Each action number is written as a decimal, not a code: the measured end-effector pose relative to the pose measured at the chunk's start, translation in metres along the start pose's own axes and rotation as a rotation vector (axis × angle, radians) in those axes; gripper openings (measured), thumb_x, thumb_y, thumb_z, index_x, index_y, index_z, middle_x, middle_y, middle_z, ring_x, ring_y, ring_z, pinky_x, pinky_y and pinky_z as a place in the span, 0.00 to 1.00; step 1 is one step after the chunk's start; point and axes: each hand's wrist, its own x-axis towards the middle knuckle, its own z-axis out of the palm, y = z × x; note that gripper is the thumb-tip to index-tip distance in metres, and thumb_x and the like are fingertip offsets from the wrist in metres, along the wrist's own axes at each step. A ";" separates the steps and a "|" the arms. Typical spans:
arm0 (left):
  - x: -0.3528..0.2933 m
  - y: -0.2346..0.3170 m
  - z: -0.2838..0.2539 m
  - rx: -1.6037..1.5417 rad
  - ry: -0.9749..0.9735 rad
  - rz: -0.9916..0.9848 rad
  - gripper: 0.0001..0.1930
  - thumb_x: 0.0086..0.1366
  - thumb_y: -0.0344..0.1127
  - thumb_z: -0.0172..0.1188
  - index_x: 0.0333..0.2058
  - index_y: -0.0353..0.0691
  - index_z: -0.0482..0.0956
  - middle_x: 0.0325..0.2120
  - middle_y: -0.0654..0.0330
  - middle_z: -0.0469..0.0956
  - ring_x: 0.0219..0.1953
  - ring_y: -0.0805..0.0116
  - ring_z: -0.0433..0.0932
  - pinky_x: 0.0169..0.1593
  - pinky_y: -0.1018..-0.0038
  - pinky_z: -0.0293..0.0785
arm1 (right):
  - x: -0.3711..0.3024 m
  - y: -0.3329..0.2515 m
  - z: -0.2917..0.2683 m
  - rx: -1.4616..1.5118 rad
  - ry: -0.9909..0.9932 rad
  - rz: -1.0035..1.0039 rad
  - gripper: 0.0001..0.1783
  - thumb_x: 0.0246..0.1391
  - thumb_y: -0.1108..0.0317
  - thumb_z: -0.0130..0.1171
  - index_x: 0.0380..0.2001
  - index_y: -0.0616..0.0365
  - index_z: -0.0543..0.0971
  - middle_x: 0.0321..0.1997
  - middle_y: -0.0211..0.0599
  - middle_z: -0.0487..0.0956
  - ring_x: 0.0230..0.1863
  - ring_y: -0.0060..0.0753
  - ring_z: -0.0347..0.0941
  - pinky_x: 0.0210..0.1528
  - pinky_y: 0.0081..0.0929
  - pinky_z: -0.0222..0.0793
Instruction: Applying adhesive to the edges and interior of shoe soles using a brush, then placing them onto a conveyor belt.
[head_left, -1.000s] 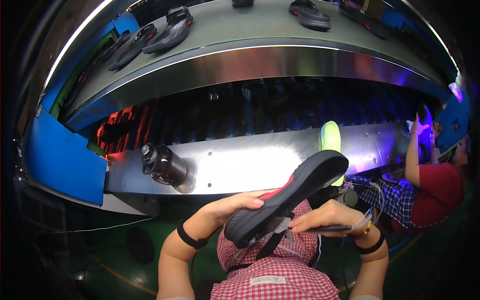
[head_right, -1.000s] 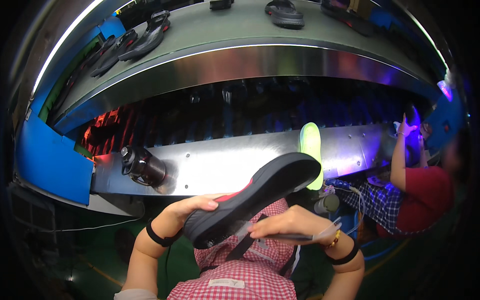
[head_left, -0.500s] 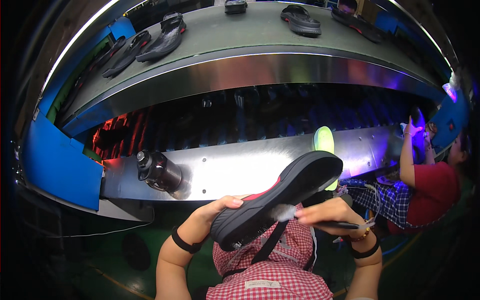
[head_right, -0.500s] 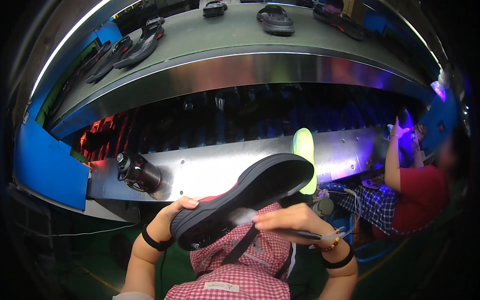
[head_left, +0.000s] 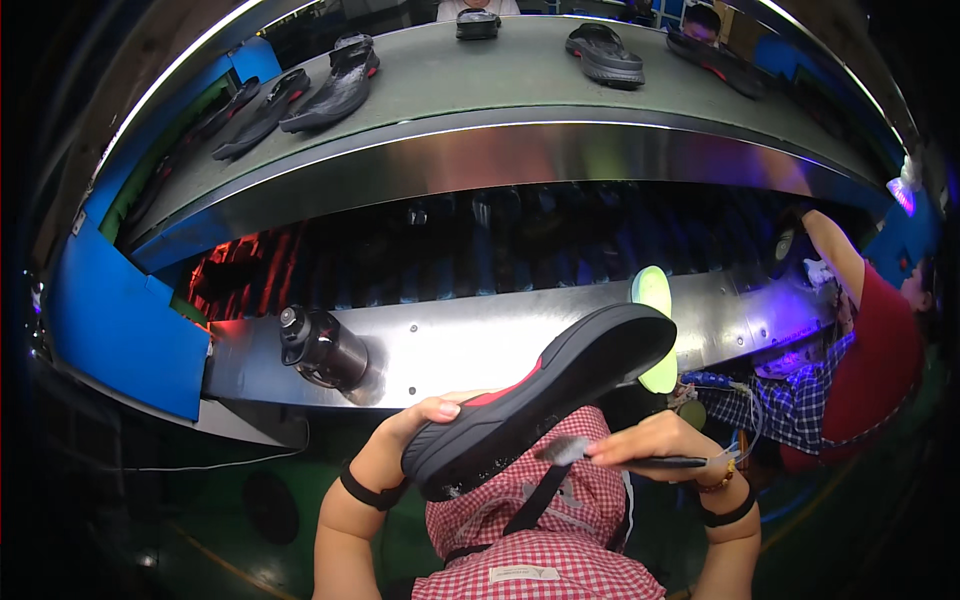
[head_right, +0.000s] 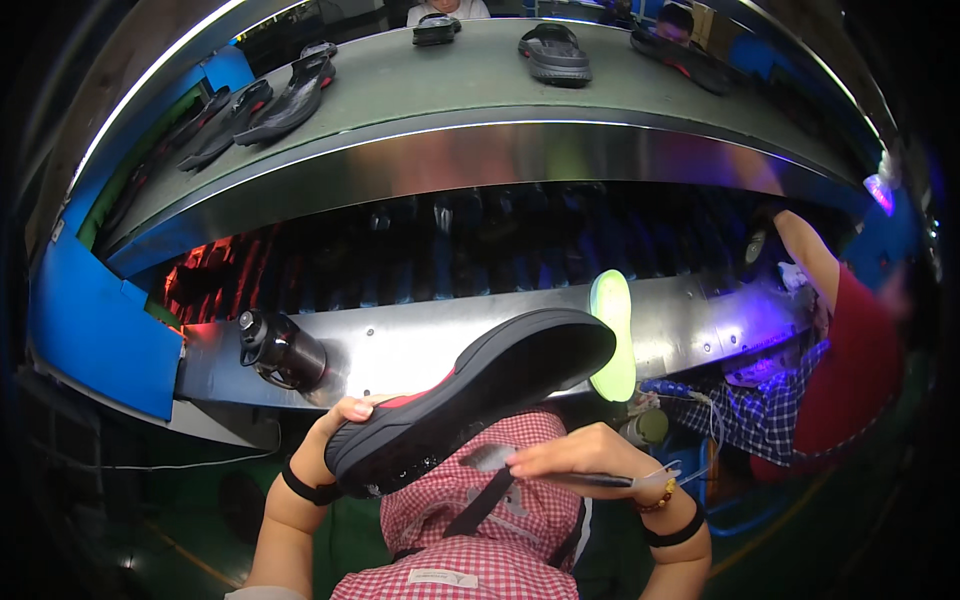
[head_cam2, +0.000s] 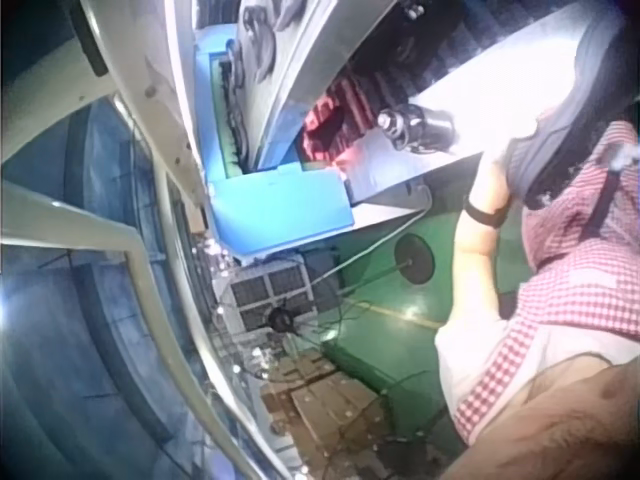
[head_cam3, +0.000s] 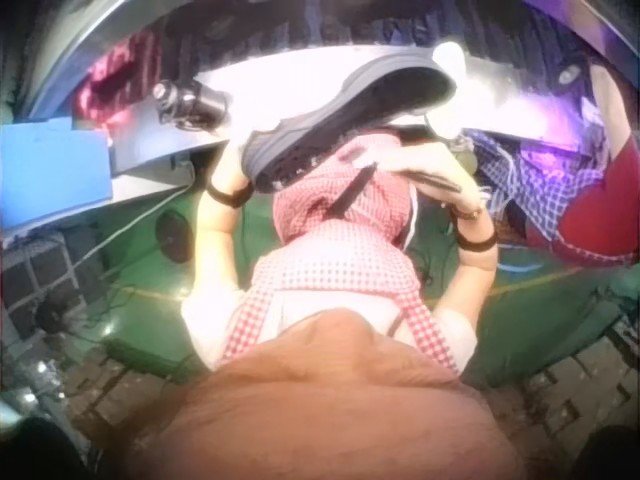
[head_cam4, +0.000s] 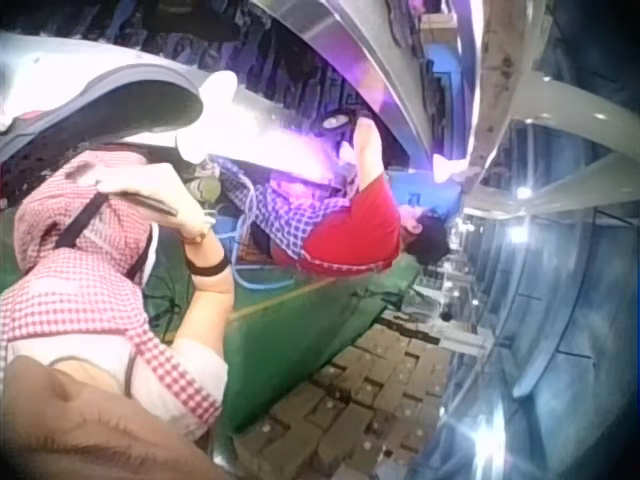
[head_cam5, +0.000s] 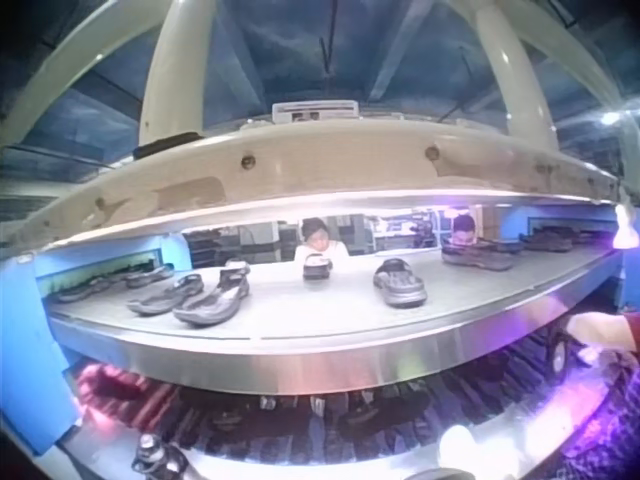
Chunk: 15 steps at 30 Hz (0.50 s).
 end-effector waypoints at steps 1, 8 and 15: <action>0.000 -0.004 -0.007 -0.076 0.037 -0.035 0.28 0.56 0.41 0.44 0.53 0.27 0.64 0.48 0.46 0.71 0.46 0.61 0.73 0.54 0.73 0.65 | 0.000 -0.002 0.000 0.052 -0.018 -0.011 0.16 0.42 0.80 0.60 0.39 0.58 0.79 0.43 0.43 0.78 0.46 0.40 0.75 0.47 0.27 0.72; -0.005 -0.003 -0.008 -0.134 0.048 0.021 0.29 0.54 0.40 0.45 0.52 0.27 0.65 0.48 0.45 0.71 0.47 0.59 0.73 0.55 0.72 0.64 | 0.003 0.018 0.022 0.046 0.258 -0.091 0.14 0.38 0.83 0.62 0.34 0.61 0.79 0.41 0.45 0.79 0.43 0.37 0.77 0.46 0.26 0.72; 0.040 -0.011 -0.059 -0.573 -0.349 0.123 0.26 0.65 0.48 0.42 0.55 0.37 0.64 0.53 0.52 0.67 0.53 0.59 0.68 0.59 0.65 0.60 | 0.001 -0.039 0.019 0.074 0.402 -0.166 0.16 0.36 0.78 0.66 0.35 0.59 0.80 0.37 0.40 0.80 0.38 0.37 0.77 0.40 0.27 0.72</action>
